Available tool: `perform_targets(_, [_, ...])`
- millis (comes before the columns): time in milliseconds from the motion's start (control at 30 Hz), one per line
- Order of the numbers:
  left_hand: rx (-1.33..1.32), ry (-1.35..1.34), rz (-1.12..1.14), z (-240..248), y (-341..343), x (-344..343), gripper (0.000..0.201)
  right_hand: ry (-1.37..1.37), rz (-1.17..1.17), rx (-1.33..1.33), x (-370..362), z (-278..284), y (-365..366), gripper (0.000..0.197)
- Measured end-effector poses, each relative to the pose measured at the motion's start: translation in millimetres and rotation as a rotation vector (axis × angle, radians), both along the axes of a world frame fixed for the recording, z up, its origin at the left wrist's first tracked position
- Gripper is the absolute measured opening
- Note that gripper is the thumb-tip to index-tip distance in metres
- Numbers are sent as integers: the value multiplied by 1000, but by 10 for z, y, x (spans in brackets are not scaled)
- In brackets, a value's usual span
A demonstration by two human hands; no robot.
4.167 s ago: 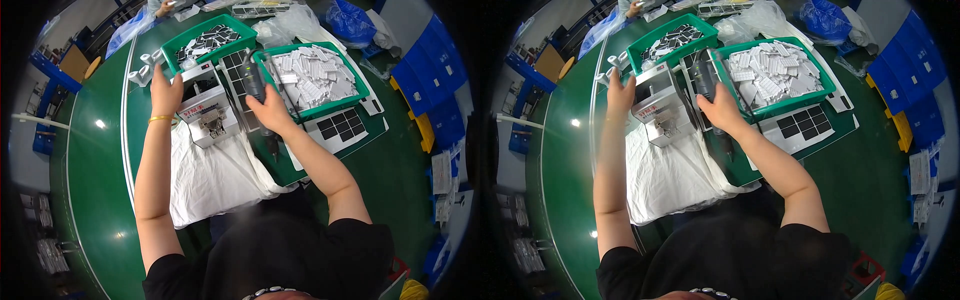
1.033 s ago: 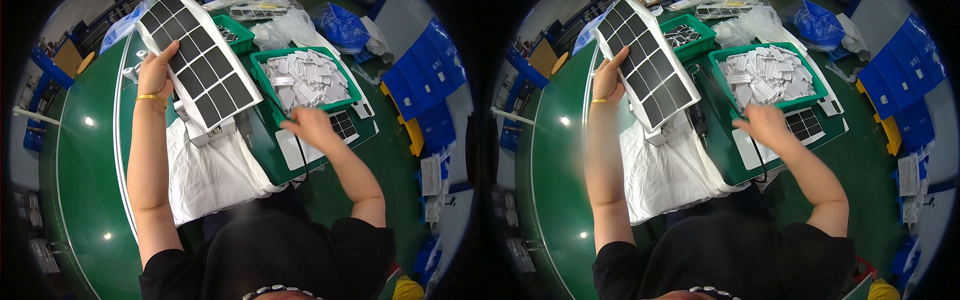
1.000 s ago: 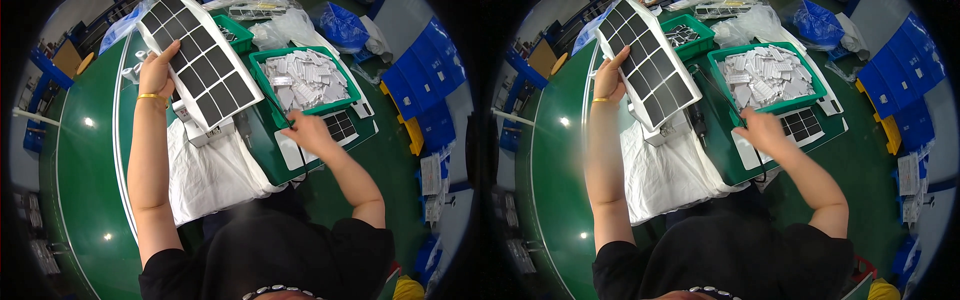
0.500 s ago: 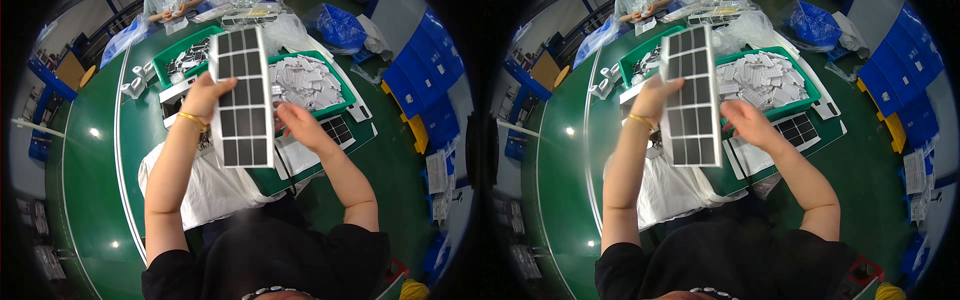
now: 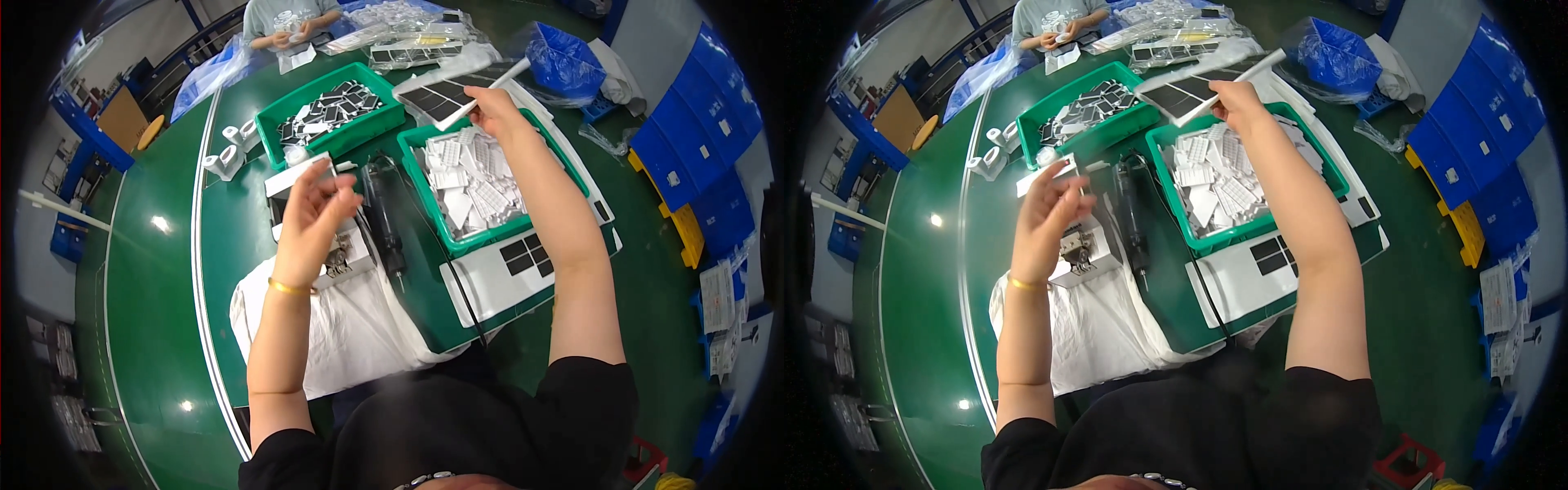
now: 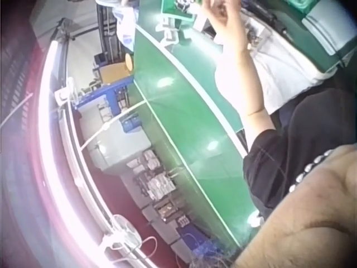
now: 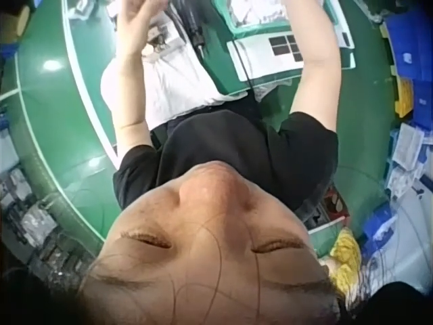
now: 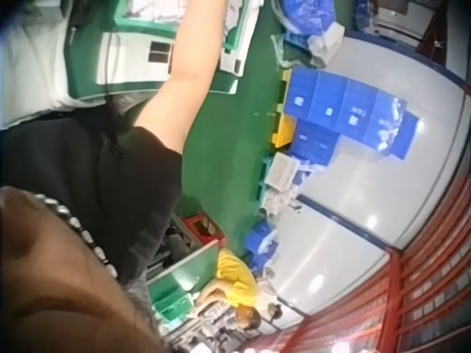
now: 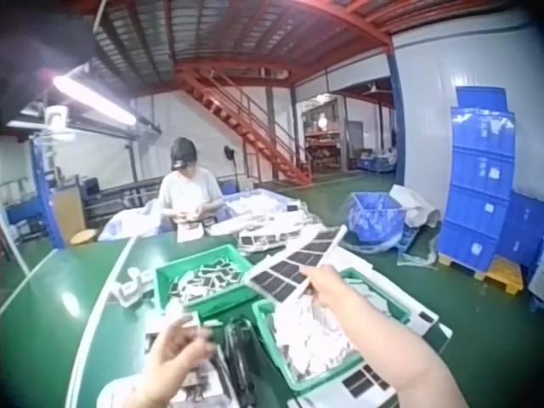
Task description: Assembling small electronic components using an electric screwdriver at a workbench.
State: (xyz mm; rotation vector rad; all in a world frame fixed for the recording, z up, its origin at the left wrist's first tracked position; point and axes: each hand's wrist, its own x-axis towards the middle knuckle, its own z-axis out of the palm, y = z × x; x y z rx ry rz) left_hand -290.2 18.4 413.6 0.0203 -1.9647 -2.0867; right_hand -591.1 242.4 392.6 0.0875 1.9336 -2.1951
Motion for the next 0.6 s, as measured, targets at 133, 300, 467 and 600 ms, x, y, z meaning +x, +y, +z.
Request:
perform_targets(133, [76, -47, -86, -153, -119, 245, 55, -93, 5, 81, -381, -305, -306, 5])
perform_targets(300, [88, -81, -103, -233, -124, 480, 49, -73, 206, 178, -33, -377, -649, 24])
perform_targets(467, [60, -98, -269, -262, 91, 471, 50, -172, 263, 166, -65, -497, -873, 28])
perform_targets(600, [55, -133, -290, -316, 138, 460, 48, -159, 283, 97, -17, -497, -657, 34])
